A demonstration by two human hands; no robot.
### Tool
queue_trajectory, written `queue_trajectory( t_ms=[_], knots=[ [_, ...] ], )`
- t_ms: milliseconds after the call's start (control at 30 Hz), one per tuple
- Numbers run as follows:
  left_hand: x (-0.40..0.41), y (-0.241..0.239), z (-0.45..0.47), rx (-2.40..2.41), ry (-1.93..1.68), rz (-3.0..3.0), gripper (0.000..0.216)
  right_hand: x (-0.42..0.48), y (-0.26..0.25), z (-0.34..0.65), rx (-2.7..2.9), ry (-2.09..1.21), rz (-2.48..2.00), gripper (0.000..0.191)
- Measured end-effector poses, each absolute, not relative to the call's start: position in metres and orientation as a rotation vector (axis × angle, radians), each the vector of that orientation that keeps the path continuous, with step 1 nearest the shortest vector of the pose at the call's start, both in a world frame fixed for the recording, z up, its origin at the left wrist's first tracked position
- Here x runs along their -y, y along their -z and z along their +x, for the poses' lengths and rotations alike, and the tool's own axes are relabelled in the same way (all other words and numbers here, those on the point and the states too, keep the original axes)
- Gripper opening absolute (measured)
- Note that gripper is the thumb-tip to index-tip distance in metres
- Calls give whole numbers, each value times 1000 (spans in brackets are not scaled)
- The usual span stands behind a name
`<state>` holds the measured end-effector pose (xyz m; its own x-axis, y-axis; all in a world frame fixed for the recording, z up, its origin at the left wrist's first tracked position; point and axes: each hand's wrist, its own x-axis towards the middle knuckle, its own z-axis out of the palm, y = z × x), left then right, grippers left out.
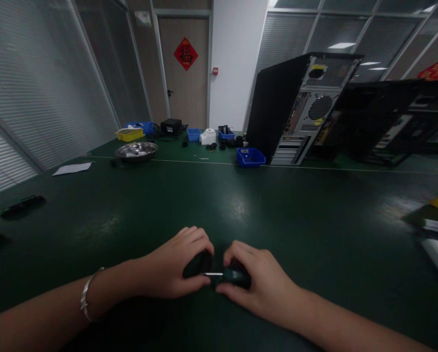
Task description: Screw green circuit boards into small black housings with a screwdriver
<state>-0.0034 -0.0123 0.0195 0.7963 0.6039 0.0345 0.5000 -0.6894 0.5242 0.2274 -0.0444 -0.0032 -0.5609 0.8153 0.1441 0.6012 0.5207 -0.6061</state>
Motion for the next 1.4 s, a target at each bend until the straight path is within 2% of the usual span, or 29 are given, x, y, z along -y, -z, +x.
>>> queue_trajectory(
  t_ms=[100, 267, 467, 600, 767, 1400],
  knots=[
    [10, -16, -4, -830, -379, 2388, 33, 47, 2, 225, 2464, -624, -1205, 34],
    [8, -8, -4, -807, -510, 2267, 35, 48, 1, 225, 2485, -592, -1237, 16],
    [7, -6, -3, -876, -567, 2093, 38, 46, 3, 228, 2279, -666, -1130, 11],
    [12, -9, 1, -822, -553, 1919, 41, 46, 4, 230, 2173, -583, -1043, 14],
    [21, -16, 4, -802, -515, 1982, 42, 49, 5, 231, 2233, -522, -962, 16],
    [28, -16, 7, -766, -477, 1981, 37, 53, 9, 228, 2285, -507, -834, 15]
  ],
)
